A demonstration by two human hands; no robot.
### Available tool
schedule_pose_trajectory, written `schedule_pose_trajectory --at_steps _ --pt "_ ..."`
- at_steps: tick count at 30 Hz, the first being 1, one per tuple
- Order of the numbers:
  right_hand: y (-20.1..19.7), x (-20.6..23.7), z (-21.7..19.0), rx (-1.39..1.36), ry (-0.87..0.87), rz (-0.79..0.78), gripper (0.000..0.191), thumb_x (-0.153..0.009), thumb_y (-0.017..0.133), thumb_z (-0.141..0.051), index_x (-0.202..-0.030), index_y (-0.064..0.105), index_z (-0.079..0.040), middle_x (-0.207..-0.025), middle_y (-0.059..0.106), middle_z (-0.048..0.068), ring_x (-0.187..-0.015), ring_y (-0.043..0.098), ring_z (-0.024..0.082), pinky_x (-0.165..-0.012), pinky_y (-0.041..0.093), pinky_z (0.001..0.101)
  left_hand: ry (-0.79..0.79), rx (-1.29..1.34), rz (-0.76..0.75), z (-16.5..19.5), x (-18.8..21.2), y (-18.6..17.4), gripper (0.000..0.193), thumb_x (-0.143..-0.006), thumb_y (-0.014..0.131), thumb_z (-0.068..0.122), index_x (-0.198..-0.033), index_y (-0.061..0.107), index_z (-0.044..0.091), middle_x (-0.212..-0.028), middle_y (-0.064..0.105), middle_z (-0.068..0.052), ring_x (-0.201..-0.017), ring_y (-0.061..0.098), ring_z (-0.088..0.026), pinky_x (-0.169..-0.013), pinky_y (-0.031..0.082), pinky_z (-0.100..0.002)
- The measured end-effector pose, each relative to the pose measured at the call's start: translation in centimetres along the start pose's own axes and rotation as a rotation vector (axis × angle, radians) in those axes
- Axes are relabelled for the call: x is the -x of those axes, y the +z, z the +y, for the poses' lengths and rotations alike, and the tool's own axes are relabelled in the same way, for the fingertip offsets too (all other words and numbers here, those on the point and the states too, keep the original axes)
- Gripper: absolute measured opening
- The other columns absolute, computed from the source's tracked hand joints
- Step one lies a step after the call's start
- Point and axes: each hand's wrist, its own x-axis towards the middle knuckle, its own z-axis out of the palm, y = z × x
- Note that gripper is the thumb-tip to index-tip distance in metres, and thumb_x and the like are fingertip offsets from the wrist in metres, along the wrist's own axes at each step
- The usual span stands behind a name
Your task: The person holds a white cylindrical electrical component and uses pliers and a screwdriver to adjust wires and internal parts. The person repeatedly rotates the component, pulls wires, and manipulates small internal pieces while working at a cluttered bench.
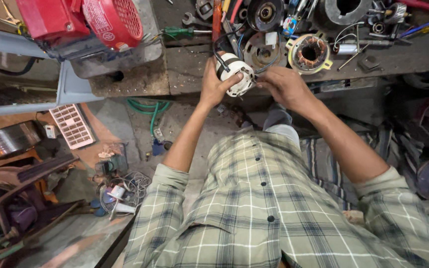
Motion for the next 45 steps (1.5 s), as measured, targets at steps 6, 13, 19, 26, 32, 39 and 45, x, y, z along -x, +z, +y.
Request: schedule_pose_trajectory --at_steps 6,13,19,26,32,39,45 --pt "-0.3 -2.5 -0.2 0.012 -0.068 -0.149 0.015 -0.089 0.073 -0.007 -0.101 0.066 -0.001 -0.093 0.066 0.015 -0.09 0.066 0.036 -0.076 0.052 0.0448 0.058 0.034 -0.008 0.0 -0.2 0.0 0.08 -0.078 0.088 0.039 -0.139 0.053 -0.001 -0.129 0.062 -0.017 -0.124 0.062 -0.031 -0.109 0.047 -0.042" --pt "-0.2 -4.1 -0.9 0.343 -0.247 -0.248 0.018 -0.089 0.071 -0.015 -0.103 0.067 -0.003 -0.093 0.066 0.01 -0.091 0.066 0.031 -0.075 0.054 0.0432 0.053 0.021 -0.024 0.3 0.0 -0.1 0.077 -0.08 0.086 0.035 -0.139 0.052 -0.001 -0.127 0.062 -0.016 -0.122 0.063 -0.03 -0.106 0.05 -0.04" --pt "0.2 -1.8 -0.7 0.404 -0.134 -0.139 0.022 -0.088 0.075 -0.02 -0.095 0.062 -0.003 -0.091 0.062 0.011 -0.088 0.065 0.032 -0.071 0.053 0.043 0.005 -0.008 -0.008 1.2 0.2 0.0 0.078 -0.079 0.086 0.04 -0.139 0.054 0.002 -0.126 0.064 -0.014 -0.119 0.067 -0.029 -0.104 0.052 -0.04" --pt "1.7 1.0 -1.2 0.443 0.08 -0.02 0.027 -0.092 0.078 -0.03 -0.088 0.063 -0.008 -0.086 0.062 0.008 -0.08 0.066 0.03 -0.063 0.051 0.043 0.014 -0.072 0.016 2.4 1.0 -0.3 0.087 -0.078 0.086 0.047 -0.148 0.053 0.007 -0.131 0.064 -0.013 -0.122 0.068 -0.03 -0.102 0.054 -0.042" --pt "2.1 2.6 -0.5 0.464 0.162 -0.012 0.029 -0.096 0.075 -0.035 -0.09 0.063 -0.01 -0.089 0.066 0.007 -0.08 0.067 0.031 -0.061 0.05 0.0441 -0.017 -0.037 0.005 2.7 0.8 -0.3 0.088 -0.074 0.087 0.046 -0.147 0.055 0.007 -0.128 0.066 -0.013 -0.119 0.069 -0.028 -0.102 0.054 -0.04" --pt "4.4 4.8 1.5 0.28 0.36 0.004 0.041 -0.101 0.072 -0.037 -0.082 0.058 -0.003 -0.074 0.063 0.016 -0.068 0.062 0.041 -0.056 0.043 0.0492 -0.068 0.002 0.063 2.5 0.8 0.1 0.084 -0.075 0.088 0.042 -0.144 0.058 0.004 -0.125 0.068 -0.014 -0.116 0.07 -0.028 -0.102 0.054 -0.039" --pt "8.4 6.7 3.7 -0.082 0.494 0.005 0.026 -0.105 0.066 -0.029 -0.098 0.068 -0.003 -0.072 0.061 0.019 -0.065 0.061 0.039 -0.061 0.047 0.0466 -0.082 0.001 0.088 2.2 1.0 0.3 0.084 -0.076 0.087 0.04 -0.145 0.057 0.003 -0.125 0.068 -0.015 -0.116 0.07 -0.028 -0.101 0.053 -0.037"
